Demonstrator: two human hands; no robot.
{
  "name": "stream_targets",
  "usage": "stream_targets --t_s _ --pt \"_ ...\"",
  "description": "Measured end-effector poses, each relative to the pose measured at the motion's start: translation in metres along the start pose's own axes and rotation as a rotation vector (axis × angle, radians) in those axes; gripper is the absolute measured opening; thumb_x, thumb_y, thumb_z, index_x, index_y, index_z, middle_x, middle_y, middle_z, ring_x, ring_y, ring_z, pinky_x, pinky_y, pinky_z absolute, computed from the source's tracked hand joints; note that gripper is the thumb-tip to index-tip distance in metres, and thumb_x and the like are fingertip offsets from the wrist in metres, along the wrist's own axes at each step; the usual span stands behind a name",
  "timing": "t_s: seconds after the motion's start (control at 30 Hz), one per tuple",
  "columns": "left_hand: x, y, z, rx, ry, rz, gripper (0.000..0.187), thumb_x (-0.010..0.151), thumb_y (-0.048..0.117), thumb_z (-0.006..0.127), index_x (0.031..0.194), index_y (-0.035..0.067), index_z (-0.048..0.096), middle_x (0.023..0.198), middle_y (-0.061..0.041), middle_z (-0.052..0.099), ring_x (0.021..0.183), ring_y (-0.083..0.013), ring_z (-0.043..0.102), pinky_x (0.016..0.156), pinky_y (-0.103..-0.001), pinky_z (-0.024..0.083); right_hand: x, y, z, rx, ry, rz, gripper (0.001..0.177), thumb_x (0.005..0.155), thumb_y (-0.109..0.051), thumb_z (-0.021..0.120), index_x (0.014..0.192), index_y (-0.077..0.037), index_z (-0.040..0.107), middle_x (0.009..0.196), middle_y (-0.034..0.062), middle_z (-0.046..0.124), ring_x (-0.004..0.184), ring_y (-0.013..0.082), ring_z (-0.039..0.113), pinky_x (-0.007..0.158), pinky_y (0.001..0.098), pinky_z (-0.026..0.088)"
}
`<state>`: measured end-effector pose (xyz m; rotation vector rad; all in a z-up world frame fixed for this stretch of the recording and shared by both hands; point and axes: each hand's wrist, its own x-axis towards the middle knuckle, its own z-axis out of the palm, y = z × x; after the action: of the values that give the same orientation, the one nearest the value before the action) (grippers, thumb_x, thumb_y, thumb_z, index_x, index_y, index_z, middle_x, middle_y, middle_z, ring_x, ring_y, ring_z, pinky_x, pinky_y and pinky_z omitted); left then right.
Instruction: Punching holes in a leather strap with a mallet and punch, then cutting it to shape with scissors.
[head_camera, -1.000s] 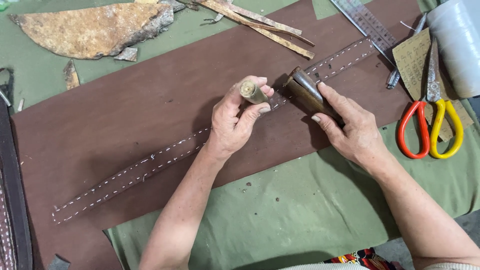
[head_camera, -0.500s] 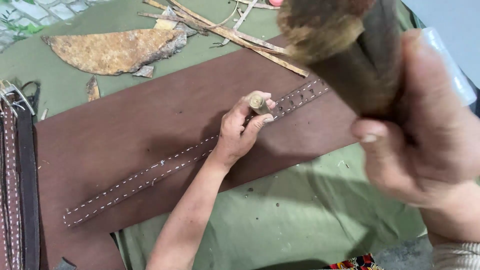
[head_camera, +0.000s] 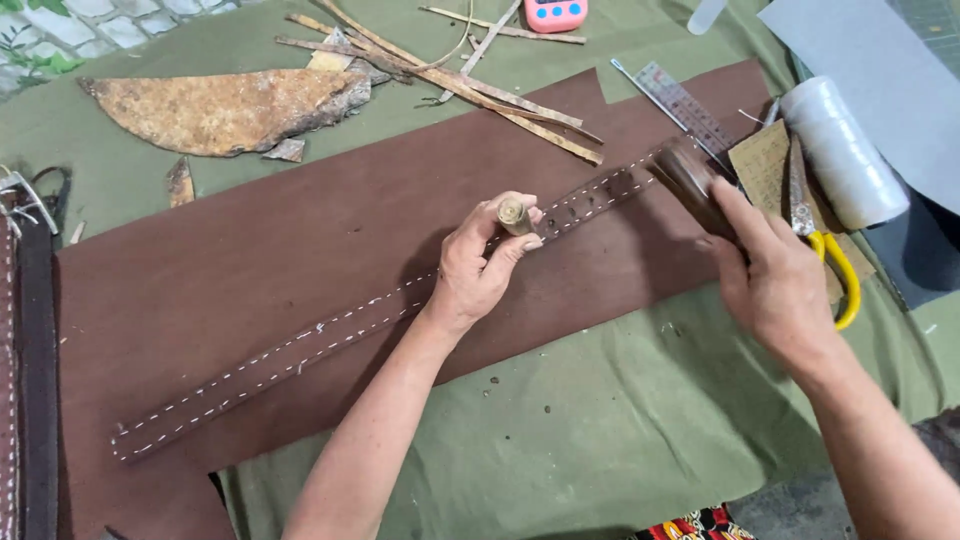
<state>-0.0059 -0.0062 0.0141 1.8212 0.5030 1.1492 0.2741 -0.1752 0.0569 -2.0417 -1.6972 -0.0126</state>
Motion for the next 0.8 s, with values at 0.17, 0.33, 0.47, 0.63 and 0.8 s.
stream_targets --t_s 0.17,0.33,0.47,0.63,0.8 --pt "-0.001 0.014 0.009 0.054 -0.012 0.032 0.031 0.099 0.01 0.07 0.128 0.011 0.06 0.117 -0.008 0.067 0.104 -0.0197 0.07 0.095 -0.032 0.062 -0.037 0.054 0.031 -0.388 0.11 0.053 0.053 0.098 -0.022 0.076 0.15 -0.019 0.064 0.108 0.0152 0.063 0.091 0.0412 0.059 0.07 0.0547 0.048" --pt "-0.012 0.01 0.026 0.1 -0.012 0.197 0.042 0.089 0.004 0.078 0.13 0.01 0.068 0.12 -0.012 0.07 0.109 -0.0354 0.071 0.092 -0.049 0.06 -0.015 -0.036 0.019 0.355 0.103 0.177 0.031 0.107 -0.026 0.062 0.137 -0.027 0.07 0.112 0.0082 0.072 0.105 0.0297 0.069 0.09 0.0431 0.055" --pt "-0.023 0.018 0.032 0.283 -0.158 0.297 0.035 0.091 0.003 0.073 0.124 0.013 0.07 0.118 -0.01 0.071 0.111 -0.032 0.071 0.097 -0.048 0.055 -0.005 -0.086 0.041 1.415 -0.281 0.587 0.051 0.104 -0.038 0.053 0.141 -0.003 0.054 0.081 0.0195 0.068 0.056 0.0296 0.074 0.039 0.0378 0.059" --pt "-0.029 0.012 0.032 0.374 -0.201 0.287 0.032 0.091 0.004 0.073 0.122 0.011 0.067 0.116 -0.007 0.071 0.112 -0.0304 0.07 0.097 -0.045 0.054 -0.008 -0.084 0.051 1.518 -0.366 0.702 0.059 0.091 -0.021 0.07 0.143 0.002 0.053 0.109 0.026 0.065 0.058 0.0298 0.072 0.034 0.0394 0.057" --pt "-0.019 0.017 0.019 0.416 -0.357 0.278 0.032 0.093 0.019 0.074 0.121 0.008 0.063 0.119 -0.014 0.066 0.12 -0.0381 0.063 0.099 -0.052 0.049 -0.013 -0.089 0.04 1.54 -0.531 0.787 0.065 0.087 -0.003 0.067 0.147 0.003 0.045 0.09 0.0213 0.065 0.054 0.0223 0.065 0.026 0.0324 0.049"
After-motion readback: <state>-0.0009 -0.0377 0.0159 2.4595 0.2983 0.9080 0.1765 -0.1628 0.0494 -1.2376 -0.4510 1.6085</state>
